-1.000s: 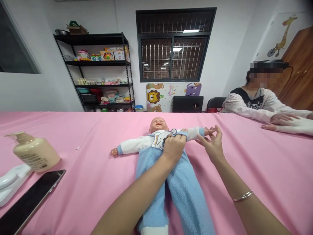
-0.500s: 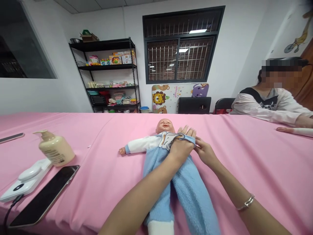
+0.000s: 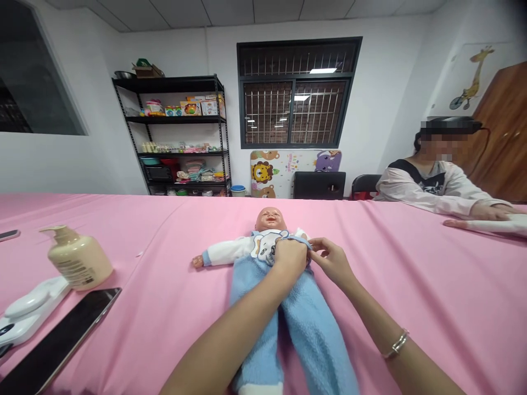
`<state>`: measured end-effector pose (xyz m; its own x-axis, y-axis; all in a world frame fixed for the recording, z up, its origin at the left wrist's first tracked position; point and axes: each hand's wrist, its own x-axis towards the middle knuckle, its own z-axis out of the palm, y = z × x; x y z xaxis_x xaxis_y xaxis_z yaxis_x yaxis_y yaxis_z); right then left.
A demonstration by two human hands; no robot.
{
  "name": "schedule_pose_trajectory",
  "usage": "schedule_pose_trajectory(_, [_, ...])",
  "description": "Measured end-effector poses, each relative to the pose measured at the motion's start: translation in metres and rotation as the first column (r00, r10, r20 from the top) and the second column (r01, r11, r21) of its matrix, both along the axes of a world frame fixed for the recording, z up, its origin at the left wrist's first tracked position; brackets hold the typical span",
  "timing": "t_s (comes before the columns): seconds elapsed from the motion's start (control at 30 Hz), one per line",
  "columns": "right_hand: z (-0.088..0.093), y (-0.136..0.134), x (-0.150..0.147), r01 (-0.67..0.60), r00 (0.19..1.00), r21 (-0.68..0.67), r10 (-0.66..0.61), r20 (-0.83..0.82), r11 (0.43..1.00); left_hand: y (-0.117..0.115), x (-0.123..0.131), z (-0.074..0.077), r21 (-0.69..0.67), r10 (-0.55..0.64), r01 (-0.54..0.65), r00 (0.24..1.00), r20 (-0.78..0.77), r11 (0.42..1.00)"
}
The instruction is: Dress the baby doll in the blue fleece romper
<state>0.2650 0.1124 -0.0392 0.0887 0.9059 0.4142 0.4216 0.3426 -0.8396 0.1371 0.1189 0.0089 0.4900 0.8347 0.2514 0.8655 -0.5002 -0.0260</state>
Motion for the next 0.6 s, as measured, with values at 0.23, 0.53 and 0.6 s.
schedule_pose_trajectory(0.23, [0.000, 0.031, 0.017, 0.092, 0.986, 0.009, -0.092, 0.141, 0.996, -0.004, -0.001, -0.001, 0.066, -0.072, 0.076, 0.996, -0.054, 0.995])
schedule_pose_trajectory(0.53, [0.006, 0.096, 0.024, 0.015, 0.986, -0.139, 0.009, 0.165, 0.990, -0.015, -0.001, 0.008, 0.086, -0.078, 0.086, 0.993, -0.088, 0.993])
schedule_pose_trajectory(0.6, [0.004, 0.108, 0.020, 0.003, 0.991, -0.146, 0.016, 0.132, 0.989, -0.020, -0.002, 0.015, 0.067, -0.099, 0.105, 0.991, -0.090, 0.992])
